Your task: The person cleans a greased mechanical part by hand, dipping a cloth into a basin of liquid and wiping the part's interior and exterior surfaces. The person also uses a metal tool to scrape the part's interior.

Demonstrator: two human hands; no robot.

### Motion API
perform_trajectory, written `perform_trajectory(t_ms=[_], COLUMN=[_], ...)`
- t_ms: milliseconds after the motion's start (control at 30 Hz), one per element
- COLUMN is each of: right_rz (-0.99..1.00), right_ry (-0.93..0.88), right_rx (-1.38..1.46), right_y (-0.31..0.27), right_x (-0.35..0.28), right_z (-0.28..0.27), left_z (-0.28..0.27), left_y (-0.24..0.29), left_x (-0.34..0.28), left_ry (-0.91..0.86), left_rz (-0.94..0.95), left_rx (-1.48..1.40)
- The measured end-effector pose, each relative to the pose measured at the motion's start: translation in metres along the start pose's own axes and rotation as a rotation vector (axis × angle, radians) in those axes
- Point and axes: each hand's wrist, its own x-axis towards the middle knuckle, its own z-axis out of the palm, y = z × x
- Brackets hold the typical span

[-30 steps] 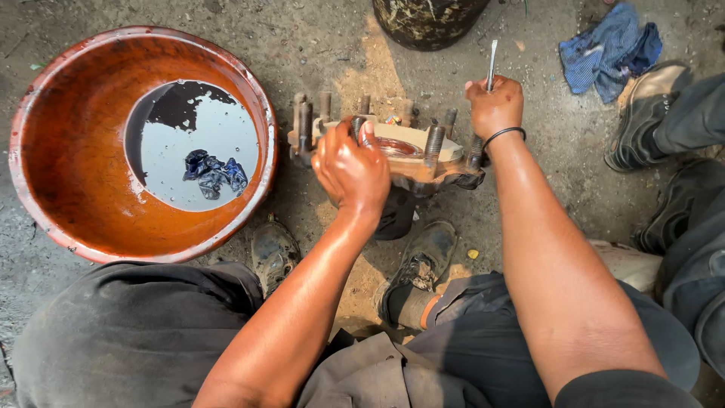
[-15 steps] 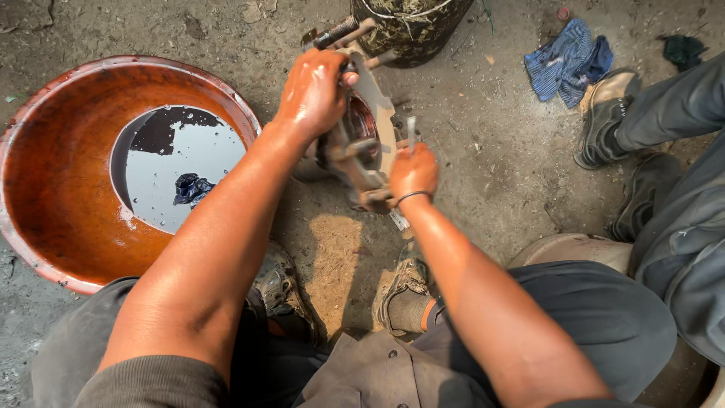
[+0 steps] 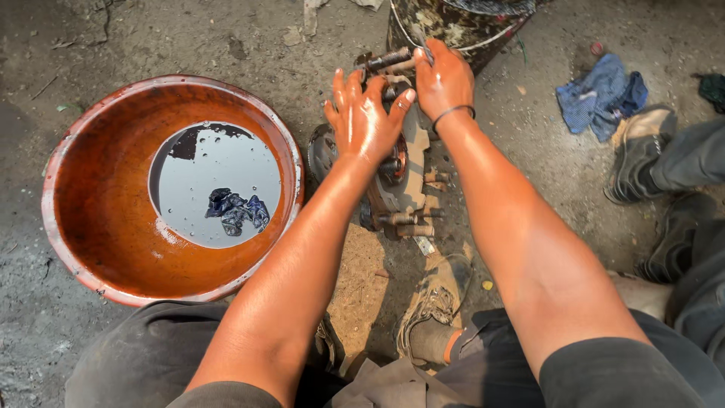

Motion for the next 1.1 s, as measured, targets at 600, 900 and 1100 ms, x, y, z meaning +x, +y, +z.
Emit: perform_trajectory(t_ms=[600, 900, 1100], right_rz=[0.067, 0.068, 0.196], right_ry=[-0.338, -0.183, 0.042], right_rx=[0.034, 0.073, 0.004], right_y=[-0.043, -0.033, -0.044], right_x=[-0.003, -0.012, -0.044], right_z=[0.007, -0.029, -0.035], left_z=[-0.027, -0.012, -0.023], left_y=[-0.006, -0.047, -0.101], left_x=[-0.083, -0.062, -0.001], left_ry=[0.097, 0.014, -0.366], left_rz=[-0.457, -0.197, -0.102], left_rx=[-0.052, -0.173, -0.675])
